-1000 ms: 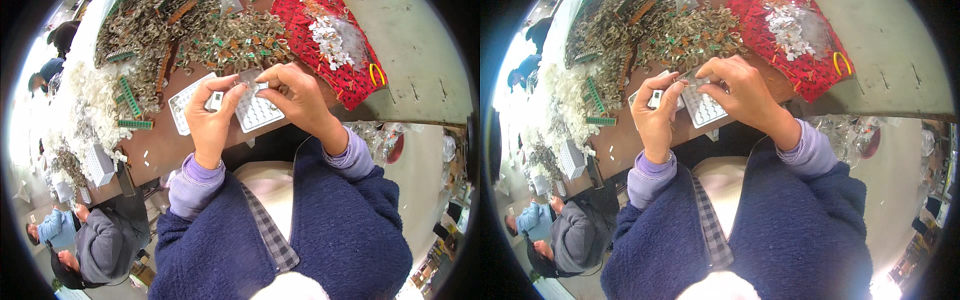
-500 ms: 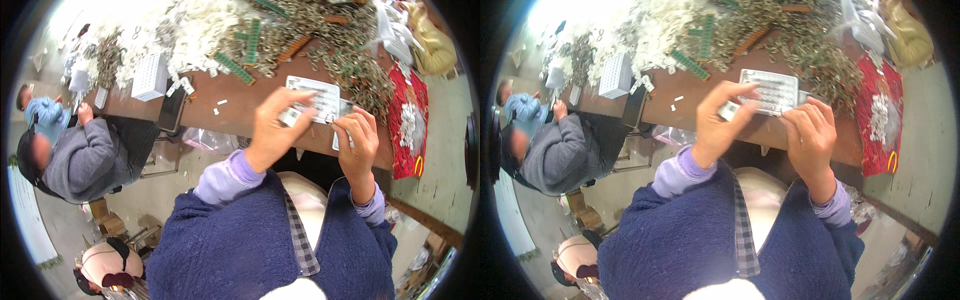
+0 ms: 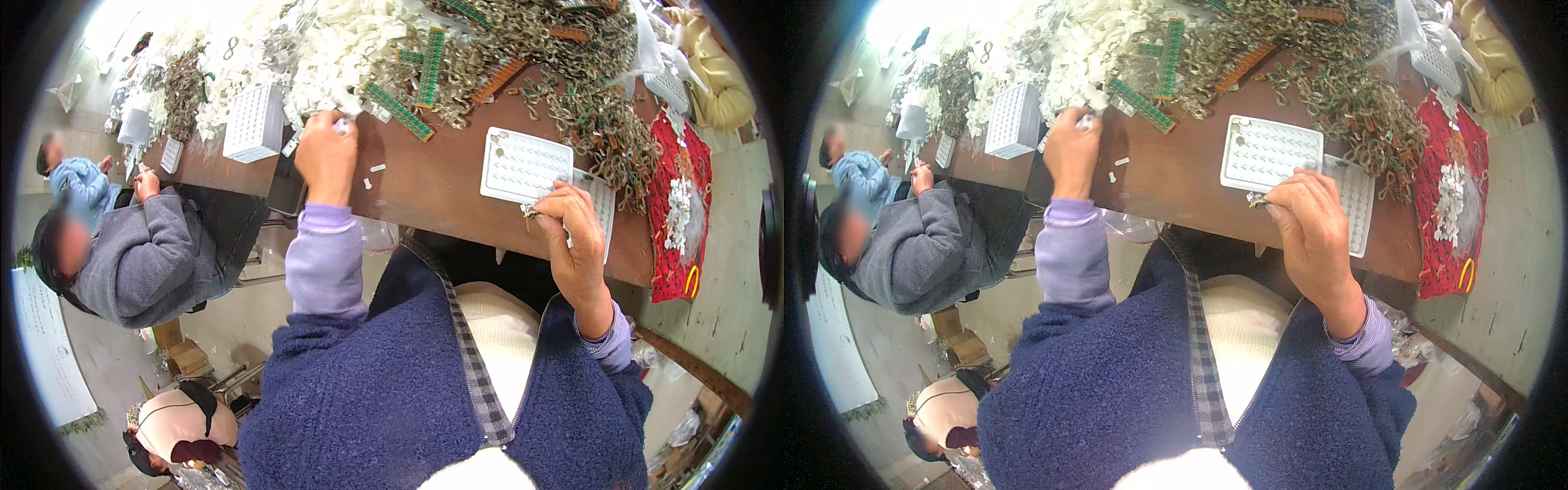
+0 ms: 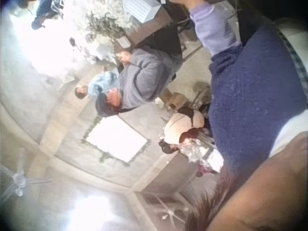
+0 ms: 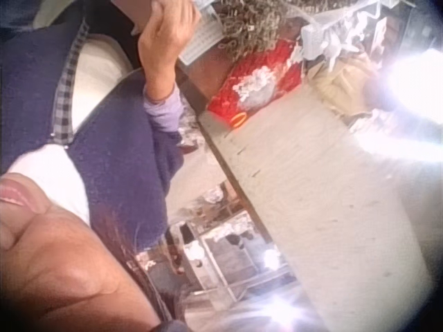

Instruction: The person repeatedly picks small white plastic components and green circuit boards from a table, inserts the white pieces into the boards, and places the assembled units into a white tray. The person continues this cycle throughout the clip.

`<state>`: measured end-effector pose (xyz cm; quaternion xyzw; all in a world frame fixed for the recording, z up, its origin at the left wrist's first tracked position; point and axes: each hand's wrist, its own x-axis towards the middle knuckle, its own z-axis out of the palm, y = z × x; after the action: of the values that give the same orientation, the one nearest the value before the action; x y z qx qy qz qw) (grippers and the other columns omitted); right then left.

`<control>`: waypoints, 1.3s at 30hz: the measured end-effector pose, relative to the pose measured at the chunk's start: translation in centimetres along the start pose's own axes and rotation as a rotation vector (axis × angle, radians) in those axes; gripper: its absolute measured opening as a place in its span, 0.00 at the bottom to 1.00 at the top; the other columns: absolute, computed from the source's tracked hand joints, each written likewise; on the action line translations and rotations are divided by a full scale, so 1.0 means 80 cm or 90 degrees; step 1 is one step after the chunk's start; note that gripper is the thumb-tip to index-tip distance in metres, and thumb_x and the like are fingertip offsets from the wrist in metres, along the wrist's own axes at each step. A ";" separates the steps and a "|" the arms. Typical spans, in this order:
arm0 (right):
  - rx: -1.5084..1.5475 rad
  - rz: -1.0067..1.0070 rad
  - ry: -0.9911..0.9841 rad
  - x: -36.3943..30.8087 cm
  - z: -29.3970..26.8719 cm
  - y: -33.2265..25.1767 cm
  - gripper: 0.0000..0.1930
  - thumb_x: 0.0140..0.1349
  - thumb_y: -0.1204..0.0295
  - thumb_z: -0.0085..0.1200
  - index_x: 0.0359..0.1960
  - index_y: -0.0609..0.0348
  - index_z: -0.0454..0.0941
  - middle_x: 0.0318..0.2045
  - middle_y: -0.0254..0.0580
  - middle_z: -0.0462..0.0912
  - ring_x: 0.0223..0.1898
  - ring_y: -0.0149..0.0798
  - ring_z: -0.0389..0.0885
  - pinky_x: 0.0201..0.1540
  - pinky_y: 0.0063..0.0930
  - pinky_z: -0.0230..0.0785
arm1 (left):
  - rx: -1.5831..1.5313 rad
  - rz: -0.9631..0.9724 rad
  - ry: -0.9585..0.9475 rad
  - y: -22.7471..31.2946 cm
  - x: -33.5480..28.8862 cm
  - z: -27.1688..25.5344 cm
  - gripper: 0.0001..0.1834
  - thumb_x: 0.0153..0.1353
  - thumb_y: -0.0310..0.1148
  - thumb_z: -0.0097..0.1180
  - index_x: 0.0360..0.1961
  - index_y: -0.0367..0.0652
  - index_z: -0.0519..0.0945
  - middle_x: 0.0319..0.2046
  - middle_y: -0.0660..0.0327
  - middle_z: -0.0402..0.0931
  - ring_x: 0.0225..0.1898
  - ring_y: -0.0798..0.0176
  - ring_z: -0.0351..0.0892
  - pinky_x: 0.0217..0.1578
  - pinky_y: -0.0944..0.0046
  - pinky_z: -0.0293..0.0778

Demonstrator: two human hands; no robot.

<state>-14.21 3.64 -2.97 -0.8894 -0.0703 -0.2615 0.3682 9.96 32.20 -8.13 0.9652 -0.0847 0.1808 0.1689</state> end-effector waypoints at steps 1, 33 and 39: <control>0.013 -0.006 0.017 -0.003 -0.002 -0.001 0.07 0.63 0.85 0.62 0.41 0.63 0.82 0.38 0.48 0.86 0.45 0.53 0.85 0.61 0.48 0.74 | -0.096 -0.034 -0.018 -0.007 -0.010 -0.011 0.14 0.65 0.42 0.66 0.46 0.46 0.89 0.43 0.51 0.88 0.42 0.45 0.89 0.42 0.47 0.82; 0.348 0.247 0.064 0.015 0.058 -0.022 0.02 0.73 0.77 0.61 0.42 0.61 0.82 0.33 0.28 0.82 0.40 0.24 0.79 0.44 0.23 0.72 | -0.853 0.037 -0.265 0.137 -0.119 -0.057 0.12 0.64 0.22 0.74 0.48 0.39 0.87 0.40 0.68 0.83 0.36 0.77 0.77 0.38 0.73 0.73; 0.356 0.262 -0.015 -0.003 0.018 -0.023 0.02 0.75 0.77 0.58 0.41 0.61 0.79 0.30 0.29 0.80 0.33 0.22 0.75 0.34 0.25 0.69 | -0.818 0.153 -0.301 0.154 -0.125 -0.060 0.14 0.59 0.22 0.78 0.44 0.38 0.87 0.40 0.67 0.82 0.41 0.73 0.79 0.45 0.70 0.75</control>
<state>-14.39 5.95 -2.82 -0.7523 0.0376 -0.1423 0.6421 -3.55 23.47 -4.05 0.6716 -0.3158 -0.1026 0.6624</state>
